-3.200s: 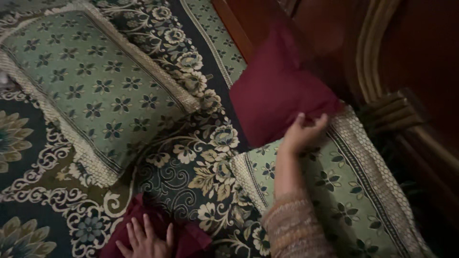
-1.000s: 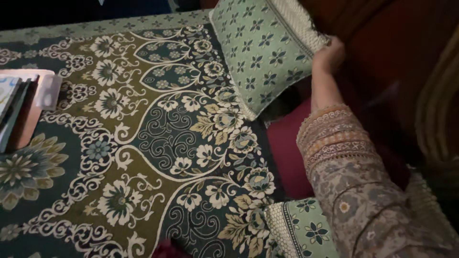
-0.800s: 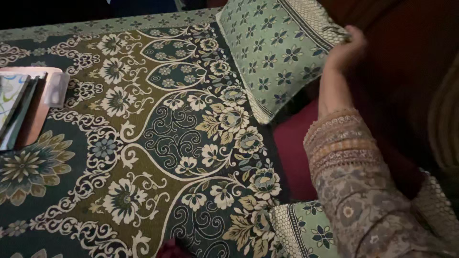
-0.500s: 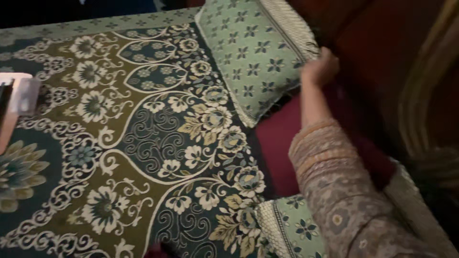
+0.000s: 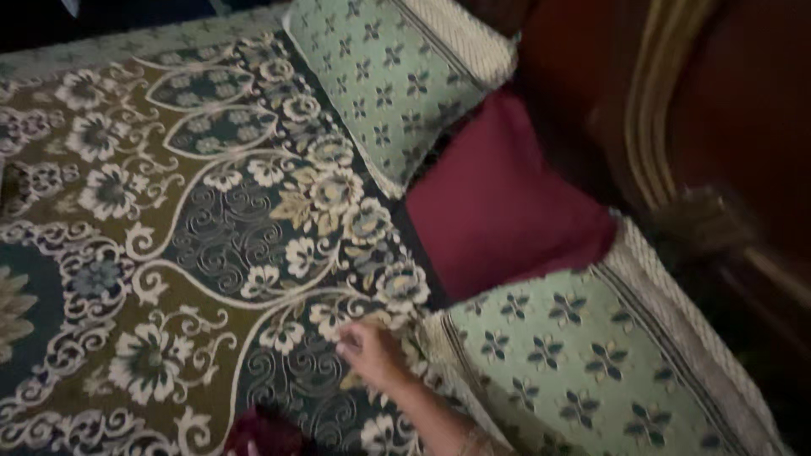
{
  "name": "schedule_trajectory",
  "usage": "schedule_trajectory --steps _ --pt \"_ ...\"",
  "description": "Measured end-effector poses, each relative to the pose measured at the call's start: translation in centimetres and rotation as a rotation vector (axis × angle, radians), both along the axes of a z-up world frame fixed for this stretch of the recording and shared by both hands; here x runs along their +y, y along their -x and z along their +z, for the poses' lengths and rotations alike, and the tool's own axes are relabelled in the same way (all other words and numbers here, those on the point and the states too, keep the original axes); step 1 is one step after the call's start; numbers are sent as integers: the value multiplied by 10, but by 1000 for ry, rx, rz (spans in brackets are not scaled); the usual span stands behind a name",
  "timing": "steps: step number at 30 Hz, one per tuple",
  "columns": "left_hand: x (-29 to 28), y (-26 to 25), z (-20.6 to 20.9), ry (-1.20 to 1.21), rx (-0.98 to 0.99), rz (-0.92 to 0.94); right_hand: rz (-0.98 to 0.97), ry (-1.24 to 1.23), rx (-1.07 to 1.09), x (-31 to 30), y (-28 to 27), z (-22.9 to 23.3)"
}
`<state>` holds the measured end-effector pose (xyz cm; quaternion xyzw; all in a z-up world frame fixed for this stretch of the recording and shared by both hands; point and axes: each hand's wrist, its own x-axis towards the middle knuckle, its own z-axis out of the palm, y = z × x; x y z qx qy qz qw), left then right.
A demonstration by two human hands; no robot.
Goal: The person tidies a cluttered bedroom. They fold a dark fringed cloth and place it on a shelf, arrange cushions and pillows on the bed, open a bedside drawer to stow a small item, then gather books, a clipboard and papers from the bed and stack them on the nightstand.
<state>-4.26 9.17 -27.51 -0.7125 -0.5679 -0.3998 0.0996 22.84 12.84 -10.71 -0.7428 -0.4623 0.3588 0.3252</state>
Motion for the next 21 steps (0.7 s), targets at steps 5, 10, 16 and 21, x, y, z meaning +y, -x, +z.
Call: schedule_trajectory --steps 5,10,16,21 --pt "-30 11 11 26 -29 1 226 215 184 -102 59 -63" --pt "-52 1 70 305 151 180 326 92 36 -153 98 -79" --pt "-57 32 137 300 -267 -97 308 276 208 -160 100 -35" --pt "-75 102 141 487 -808 128 372 273 214 -148 90 -2"
